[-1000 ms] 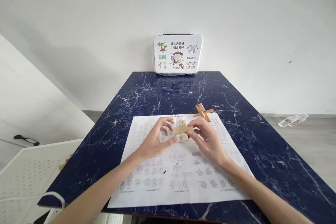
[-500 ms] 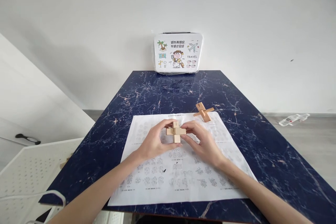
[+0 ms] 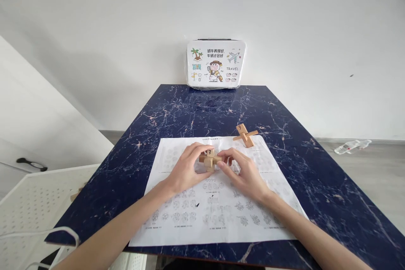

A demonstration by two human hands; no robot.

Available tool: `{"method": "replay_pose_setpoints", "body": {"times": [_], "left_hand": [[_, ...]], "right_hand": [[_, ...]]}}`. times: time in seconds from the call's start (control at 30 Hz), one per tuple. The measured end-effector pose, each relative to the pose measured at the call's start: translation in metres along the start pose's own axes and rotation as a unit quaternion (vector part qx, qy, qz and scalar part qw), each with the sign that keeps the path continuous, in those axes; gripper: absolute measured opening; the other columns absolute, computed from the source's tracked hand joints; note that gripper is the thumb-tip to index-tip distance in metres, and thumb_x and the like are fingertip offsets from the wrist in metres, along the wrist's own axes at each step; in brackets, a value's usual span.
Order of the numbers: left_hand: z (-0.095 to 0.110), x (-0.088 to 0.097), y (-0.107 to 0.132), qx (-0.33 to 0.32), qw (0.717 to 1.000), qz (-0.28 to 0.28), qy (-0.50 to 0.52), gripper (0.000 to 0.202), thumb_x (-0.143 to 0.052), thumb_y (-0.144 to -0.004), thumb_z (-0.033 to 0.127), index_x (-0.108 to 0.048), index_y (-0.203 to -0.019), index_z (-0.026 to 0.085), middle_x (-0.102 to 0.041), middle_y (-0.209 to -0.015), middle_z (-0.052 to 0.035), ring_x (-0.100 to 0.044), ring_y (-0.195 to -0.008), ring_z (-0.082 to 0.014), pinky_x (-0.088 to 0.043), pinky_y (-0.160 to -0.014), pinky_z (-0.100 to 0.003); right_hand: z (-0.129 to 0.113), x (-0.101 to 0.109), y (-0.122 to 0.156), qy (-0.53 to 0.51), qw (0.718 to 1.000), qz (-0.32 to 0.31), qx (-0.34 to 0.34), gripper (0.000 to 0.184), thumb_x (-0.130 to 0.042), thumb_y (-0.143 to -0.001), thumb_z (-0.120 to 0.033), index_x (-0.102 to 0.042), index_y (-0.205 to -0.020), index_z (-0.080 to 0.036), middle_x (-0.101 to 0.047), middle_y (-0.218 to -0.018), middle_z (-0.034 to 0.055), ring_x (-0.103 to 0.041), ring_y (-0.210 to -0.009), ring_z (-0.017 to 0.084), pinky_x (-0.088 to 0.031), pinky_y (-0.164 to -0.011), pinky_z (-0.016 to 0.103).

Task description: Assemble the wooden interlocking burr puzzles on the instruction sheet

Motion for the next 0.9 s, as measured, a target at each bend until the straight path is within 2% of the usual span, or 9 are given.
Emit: {"method": "replay_pose_setpoints", "body": {"times": [0.1,0.27,0.3,0.4,0.5,0.63,0.77,0.9], "left_hand": [[0.003,0.000,-0.001,-0.005,1.000,-0.005,0.017,0.058,-0.081,-0.093,0.038,-0.053,-0.143,0.036,-0.061,-0.134,-0.0083,-0.062,-0.123,-0.0298,-0.056,-0.103,-0.052],[0.001,0.003,-0.002,0.056,0.990,-0.011,0.132,0.088,-0.093,-0.077,0.049,-0.046,-0.149,0.033,-0.055,-0.146,-0.0123,-0.059,-0.131,-0.0341,-0.051,-0.111,-0.055],[0.000,0.002,-0.003,0.073,0.985,-0.023,0.152,0.085,-0.092,-0.078,0.051,-0.048,-0.147,0.032,-0.058,-0.144,-0.0119,-0.060,-0.129,-0.0339,-0.051,-0.110,-0.055],[0.001,0.001,-0.004,0.102,0.980,-0.053,0.162,0.058,-0.083,-0.088,0.052,-0.058,-0.135,0.028,-0.067,-0.127,-0.0090,-0.067,-0.115,-0.0304,-0.055,-0.102,-0.051],[0.004,0.003,-0.006,0.084,0.987,-0.041,0.129,0.052,-0.083,-0.088,0.046,-0.060,-0.130,0.027,-0.069,-0.124,-0.0079,-0.068,-0.109,-0.0287,-0.056,-0.098,-0.049],[0.005,0.000,-0.004,0.053,0.995,-0.013,0.087,0.068,-0.087,-0.083,0.035,-0.051,-0.141,0.029,-0.067,-0.135,-0.0090,-0.067,-0.121,-0.0307,-0.054,-0.106,-0.052],[0.003,-0.003,-0.001,0.043,0.997,-0.012,0.059,0.070,-0.087,-0.082,0.032,-0.050,-0.141,0.030,-0.066,-0.136,-0.0091,-0.067,-0.122,-0.0313,-0.056,-0.106,-0.054],[0.007,-0.001,-0.001,0.044,0.997,-0.023,0.057,0.063,-0.086,-0.083,0.029,-0.055,-0.137,0.029,-0.068,-0.131,-0.0074,-0.069,-0.117,-0.0293,-0.058,-0.102,-0.051]], "right_hand": [[0.004,-0.003,0.000,-0.033,0.998,-0.023,-0.046,0.021,-0.058,-0.105,-0.042,-0.067,-0.113,-0.024,-0.076,-0.105,0.0079,-0.068,-0.082,0.022,-0.057,-0.075,0.039],[0.005,-0.003,-0.001,-0.115,0.991,-0.025,-0.071,0.023,-0.063,-0.103,-0.045,-0.069,-0.110,-0.024,-0.078,-0.106,0.0087,-0.073,-0.092,0.024,-0.059,-0.082,0.041],[0.005,-0.003,-0.001,-0.130,0.988,-0.028,-0.073,0.023,-0.064,-0.103,-0.045,-0.068,-0.110,-0.024,-0.078,-0.105,0.0087,-0.074,-0.093,0.025,-0.059,-0.084,0.041],[0.006,-0.004,-0.001,-0.155,0.984,-0.046,-0.071,0.024,-0.064,-0.104,-0.047,-0.066,-0.111,-0.024,-0.077,-0.107,0.0087,-0.075,-0.098,0.025,-0.059,-0.089,0.042],[0.005,-0.001,-0.002,-0.118,0.992,-0.034,-0.036,0.023,-0.061,-0.105,-0.045,-0.064,-0.117,-0.025,-0.074,-0.117,0.0097,-0.071,-0.104,0.025,-0.057,-0.093,0.044],[-0.003,0.003,-0.003,-0.034,0.998,0.003,0.044,0.022,-0.061,-0.106,-0.038,-0.063,-0.125,-0.028,-0.068,-0.124,0.0100,-0.065,-0.111,0.027,-0.055,-0.097,0.048],[-0.007,0.003,-0.001,0.016,0.997,0.021,0.072,0.014,-0.061,-0.106,-0.033,-0.066,-0.118,-0.028,-0.066,-0.117,0.0097,-0.065,-0.110,0.029,-0.055,-0.096,0.050],[-0.005,0.002,0.001,0.030,0.997,0.016,0.075,0.014,-0.060,-0.107,-0.033,-0.066,-0.118,-0.027,-0.068,-0.104,0.0073,-0.066,-0.095,0.025,-0.056,-0.086,0.044]]}}
Point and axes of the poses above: each hand's wrist, its own y-axis away from the middle knuckle, its own x-axis out of the back of the hand, z = x × y, the point moved 5 cm from there along -y, towards the middle knuckle
